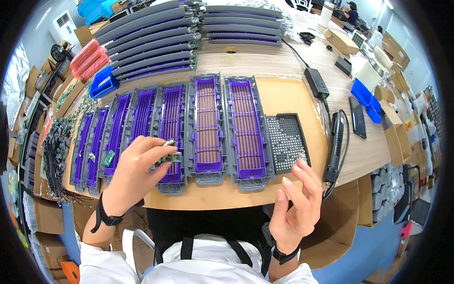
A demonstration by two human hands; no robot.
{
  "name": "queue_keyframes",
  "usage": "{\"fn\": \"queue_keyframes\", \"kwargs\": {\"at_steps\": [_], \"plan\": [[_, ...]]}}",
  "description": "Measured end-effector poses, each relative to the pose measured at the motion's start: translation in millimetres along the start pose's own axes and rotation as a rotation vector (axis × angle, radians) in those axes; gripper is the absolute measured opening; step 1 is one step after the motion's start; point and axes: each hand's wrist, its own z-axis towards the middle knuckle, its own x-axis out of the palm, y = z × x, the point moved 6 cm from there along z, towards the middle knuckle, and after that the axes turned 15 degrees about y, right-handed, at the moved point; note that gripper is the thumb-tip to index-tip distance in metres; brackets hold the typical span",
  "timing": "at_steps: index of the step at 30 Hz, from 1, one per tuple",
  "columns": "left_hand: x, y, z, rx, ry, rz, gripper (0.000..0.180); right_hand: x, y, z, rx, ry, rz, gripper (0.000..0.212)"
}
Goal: The person uses a handheld heat gun to apply heat to the ends of several purple plastic frames containing circuit boards. They then stack the heated frames and place them into a cardboard box. Later, they retrieve the frames, place them on the table, and insert small green circuit boards into the slots of the frames by hand.
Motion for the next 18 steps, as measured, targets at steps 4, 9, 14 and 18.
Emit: {"fn": "queue_keyframes", "kwargs": {"at_steps": [4,9,14,18], "plan": [[14.8,-16.0,21.0,0.037,0.054,-0.002,0.034,-3.5,-2.3,-3.6,0.004,-0.001,0.031,0.026],[16.6,-24.7,29.4,0.034,0.094,0.013,0.036,-18.7,-10.8,-9.4,0.051,-0.036,0.002,0.026],[29.7,-49.5,41.1,0.141,0.072,-0.058,0.032,-17.5,-11.2,-4.7,0.043,-0.022,0.027,0.030],[43.9,-68.8,55.9,0.157,0.142,-0.174,0.030,-15.5,-9.1,0.4,0.079,0.100,-0.010,0.031]]}}
